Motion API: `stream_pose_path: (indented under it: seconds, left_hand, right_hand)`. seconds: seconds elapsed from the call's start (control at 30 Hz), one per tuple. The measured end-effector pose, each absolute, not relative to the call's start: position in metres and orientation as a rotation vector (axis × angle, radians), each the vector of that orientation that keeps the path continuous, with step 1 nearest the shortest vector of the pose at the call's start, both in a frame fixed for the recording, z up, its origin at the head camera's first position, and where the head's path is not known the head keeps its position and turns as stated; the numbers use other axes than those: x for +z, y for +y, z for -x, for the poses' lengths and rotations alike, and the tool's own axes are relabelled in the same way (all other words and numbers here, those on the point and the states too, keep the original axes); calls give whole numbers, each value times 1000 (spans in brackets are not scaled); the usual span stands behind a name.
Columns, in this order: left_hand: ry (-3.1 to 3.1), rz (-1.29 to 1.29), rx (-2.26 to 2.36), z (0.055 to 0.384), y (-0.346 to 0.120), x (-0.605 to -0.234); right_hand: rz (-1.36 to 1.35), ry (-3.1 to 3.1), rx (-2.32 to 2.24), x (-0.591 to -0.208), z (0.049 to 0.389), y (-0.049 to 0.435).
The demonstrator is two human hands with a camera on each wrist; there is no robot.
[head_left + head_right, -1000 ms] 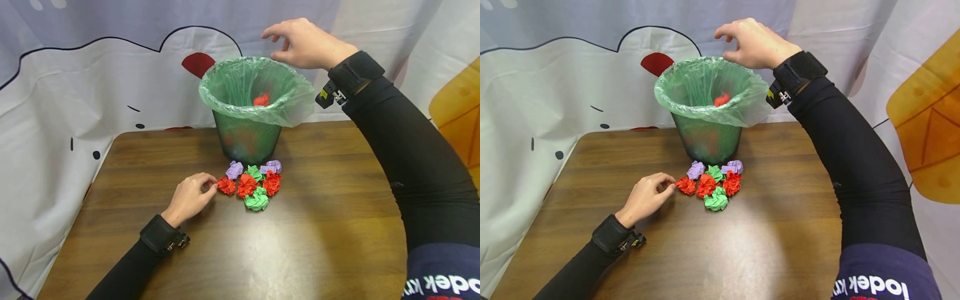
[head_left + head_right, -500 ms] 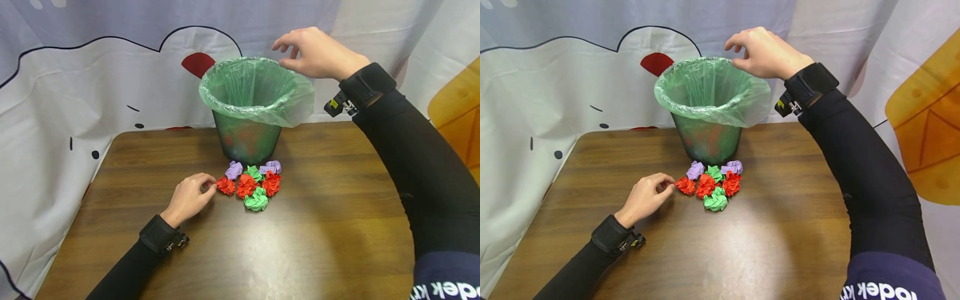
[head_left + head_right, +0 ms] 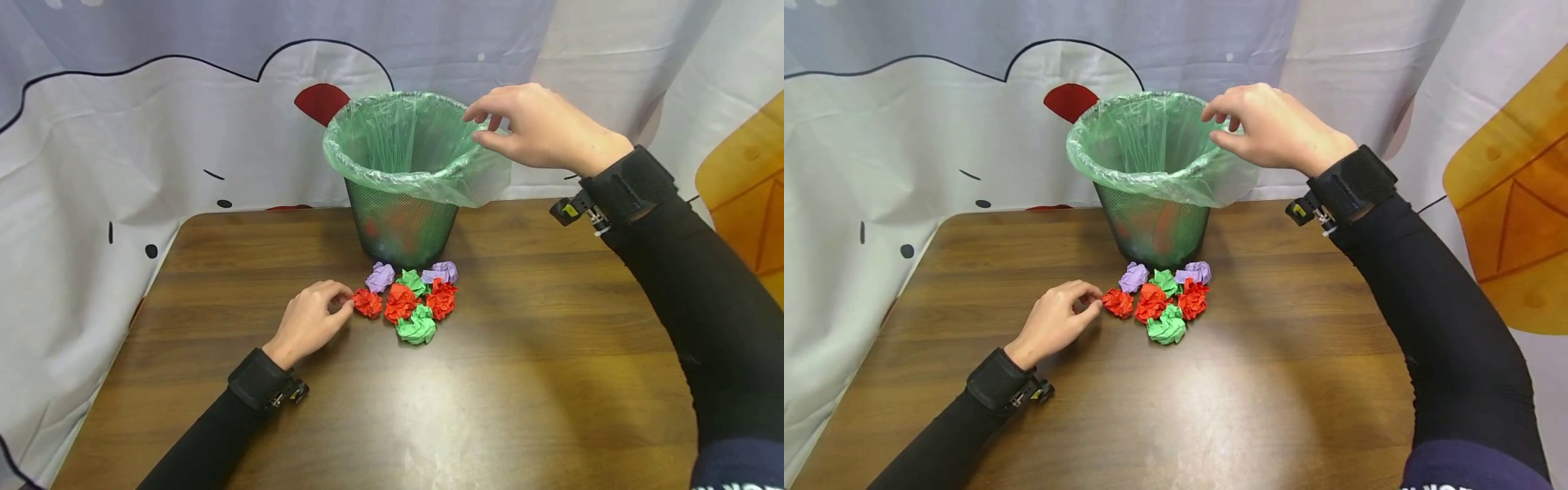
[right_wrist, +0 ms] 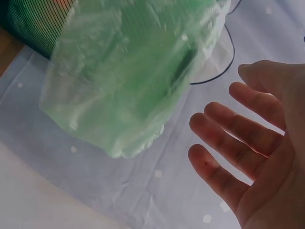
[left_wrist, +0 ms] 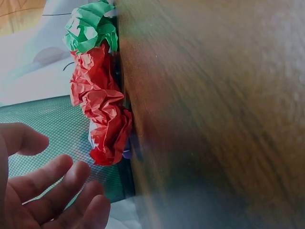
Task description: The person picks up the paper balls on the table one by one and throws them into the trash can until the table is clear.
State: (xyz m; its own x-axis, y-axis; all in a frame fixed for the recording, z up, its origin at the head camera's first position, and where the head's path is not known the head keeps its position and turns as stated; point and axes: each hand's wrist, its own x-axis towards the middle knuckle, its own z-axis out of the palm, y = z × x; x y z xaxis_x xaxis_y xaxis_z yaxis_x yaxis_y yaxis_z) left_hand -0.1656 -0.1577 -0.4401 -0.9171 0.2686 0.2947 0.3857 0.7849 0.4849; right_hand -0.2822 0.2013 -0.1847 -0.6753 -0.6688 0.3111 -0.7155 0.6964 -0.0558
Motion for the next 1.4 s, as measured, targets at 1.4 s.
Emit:
stream_pose_path:
  seconds: [1.4]
  left_hand:
    - [-2813, 589, -787, 175, -144, -439]
  right_hand:
    - [-1191, -2612, 407, -272, 214, 228]
